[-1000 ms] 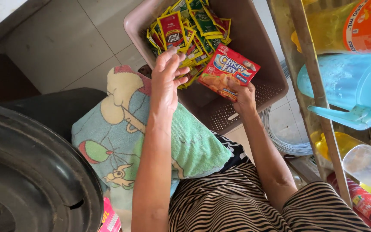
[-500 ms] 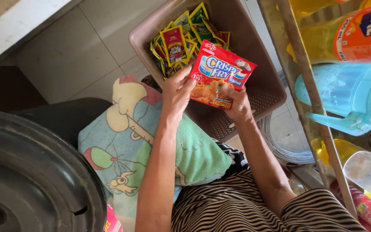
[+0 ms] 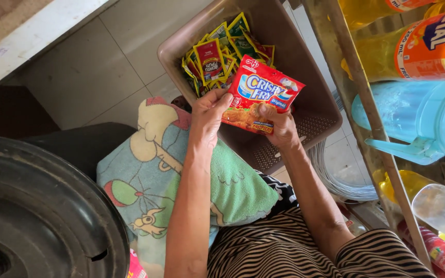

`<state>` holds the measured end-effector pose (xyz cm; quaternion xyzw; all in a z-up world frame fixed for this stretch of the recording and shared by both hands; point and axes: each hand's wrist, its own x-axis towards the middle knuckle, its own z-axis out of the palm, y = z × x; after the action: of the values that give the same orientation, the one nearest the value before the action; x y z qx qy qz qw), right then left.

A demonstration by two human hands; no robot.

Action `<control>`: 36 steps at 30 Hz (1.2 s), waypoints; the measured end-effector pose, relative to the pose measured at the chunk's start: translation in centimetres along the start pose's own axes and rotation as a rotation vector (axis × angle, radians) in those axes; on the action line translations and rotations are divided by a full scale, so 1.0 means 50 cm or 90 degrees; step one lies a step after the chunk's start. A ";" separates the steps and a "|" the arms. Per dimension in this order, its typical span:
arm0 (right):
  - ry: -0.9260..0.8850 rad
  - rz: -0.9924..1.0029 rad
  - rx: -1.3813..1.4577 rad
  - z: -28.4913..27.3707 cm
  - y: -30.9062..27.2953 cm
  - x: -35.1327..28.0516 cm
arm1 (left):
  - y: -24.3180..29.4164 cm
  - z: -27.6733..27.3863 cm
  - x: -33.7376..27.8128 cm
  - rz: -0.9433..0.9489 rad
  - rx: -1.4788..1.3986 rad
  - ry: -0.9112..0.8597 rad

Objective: Organizing and stacking seasoning packets on a shelf.

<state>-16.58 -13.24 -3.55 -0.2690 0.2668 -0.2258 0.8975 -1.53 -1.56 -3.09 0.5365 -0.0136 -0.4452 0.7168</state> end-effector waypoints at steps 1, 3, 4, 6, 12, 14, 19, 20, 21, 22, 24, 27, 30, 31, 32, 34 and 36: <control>-0.001 0.000 0.000 0.006 -0.004 -0.002 | 0.002 0.002 -0.001 0.001 0.000 0.000; -0.004 -0.009 -0.028 0.019 -0.012 -0.004 | 0.006 0.005 -0.003 0.013 0.026 0.018; -0.005 -0.009 -0.029 0.019 -0.011 -0.005 | 0.005 0.005 -0.004 0.014 0.026 0.018; -0.019 -0.018 -0.059 0.017 -0.011 -0.006 | 0.003 0.007 -0.004 0.047 0.072 0.043; -0.034 -0.051 -0.083 -0.038 0.021 0.007 | 0.002 0.006 -0.004 0.046 0.111 0.053; -0.033 -0.058 -0.089 -0.042 0.026 0.009 | 0.002 0.007 -0.004 0.036 0.109 0.050; -0.006 -0.060 -0.081 0.023 0.006 0.004 | -0.001 0.009 -0.001 0.057 0.127 0.055; 0.002 -0.059 -0.078 0.030 0.007 0.005 | -0.003 0.008 0.000 0.073 0.137 0.078; 0.011 -0.058 -0.076 0.037 0.008 0.005 | -0.004 0.007 0.001 0.088 0.147 0.100; 0.010 -0.059 -0.076 0.039 0.009 0.007 | 0.006 0.013 -0.003 0.089 0.147 0.100; 0.011 -0.056 -0.075 0.043 0.011 0.009 | 0.026 0.025 -0.011 0.107 0.142 0.119; 0.006 -0.055 -0.072 0.047 0.010 0.011 | 0.045 0.038 -0.017 0.141 0.233 0.115; 0.012 -0.052 -0.081 0.038 0.018 0.010 | 0.012 0.020 -0.004 0.148 0.274 0.107; 0.011 -0.053 -0.083 0.045 0.017 0.009 | 0.011 0.018 -0.004 0.150 0.273 0.107; 0.056 -0.086 -0.123 0.052 0.015 0.007 | 0.009 0.016 -0.005 0.134 0.225 0.103; 0.098 -0.119 -0.163 0.081 0.002 -0.007 | 0.007 0.009 -0.004 0.122 0.176 0.100; 0.227 -0.377 -0.497 0.123 -0.022 -0.032 | 0.002 -0.001 0.000 0.128 0.084 0.102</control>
<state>-14.38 -10.96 2.08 -0.6048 0.3926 -0.3962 0.5684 -1.43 -1.55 -3.02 0.6125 -0.0394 -0.3248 0.7196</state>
